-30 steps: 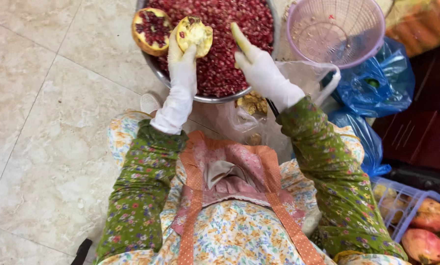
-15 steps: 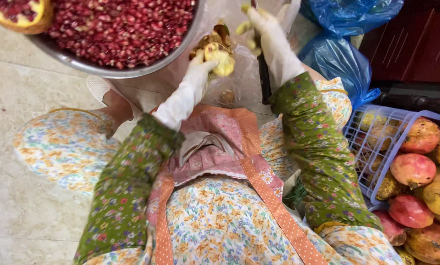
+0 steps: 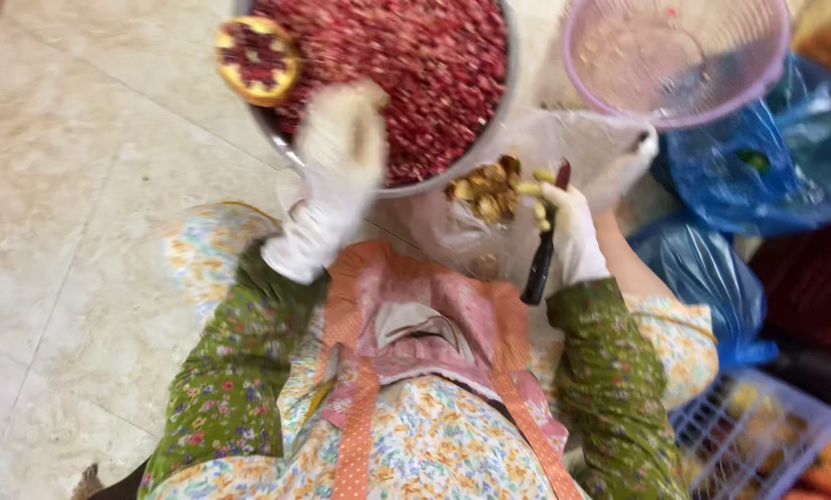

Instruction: The person sits on the floor and de-seeds pomegranates by cutting them open and separating the seeds from the peel. The seeds are collected in a large metal bowl, and the peels are placed into a plastic bag.

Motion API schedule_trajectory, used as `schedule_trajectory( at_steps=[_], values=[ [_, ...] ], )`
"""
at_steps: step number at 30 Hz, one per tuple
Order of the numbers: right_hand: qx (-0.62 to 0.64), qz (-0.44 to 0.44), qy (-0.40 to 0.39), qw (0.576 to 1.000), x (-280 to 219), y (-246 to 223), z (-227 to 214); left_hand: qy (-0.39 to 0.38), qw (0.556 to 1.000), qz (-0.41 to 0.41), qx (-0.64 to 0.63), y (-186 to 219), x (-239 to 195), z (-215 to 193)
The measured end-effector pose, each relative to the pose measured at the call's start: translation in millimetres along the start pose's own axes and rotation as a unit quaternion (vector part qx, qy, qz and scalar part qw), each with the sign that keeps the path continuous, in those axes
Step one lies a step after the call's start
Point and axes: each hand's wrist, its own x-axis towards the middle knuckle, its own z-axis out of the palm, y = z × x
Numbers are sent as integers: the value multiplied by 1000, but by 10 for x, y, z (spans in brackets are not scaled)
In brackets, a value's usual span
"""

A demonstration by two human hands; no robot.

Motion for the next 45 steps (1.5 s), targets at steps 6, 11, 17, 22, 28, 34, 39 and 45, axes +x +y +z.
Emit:
schedule_trajectory(
  at_steps=[6,11,17,22,28,34,39,45],
  values=[
    [55,55,-8,997,-81,-207,359,125,933,-251,224,-1187,742,-527],
    [7,-16,-58,998,-162,-380,635,24,936,-346,59,-1209,466,-319],
    [-47,-102,-12,994,-305,-630,1190,74,984,-148,-58,-1045,287,-220],
    [-168,-129,-107,971,-481,-1071,2040,65,908,-236,-339,-988,446,-256],
    [-113,-106,-174,973,-259,-1384,2840,-28,701,-316,-638,-658,482,-106],
    [-142,-106,-129,976,-149,-1416,2845,-25,640,-355,-681,-492,448,82],
    [-234,-67,-86,966,-308,-1454,2856,0,713,-369,-596,-510,487,135],
    [-189,-50,-233,953,-621,-1361,2833,47,825,-329,-458,-618,504,151]
  ],
)
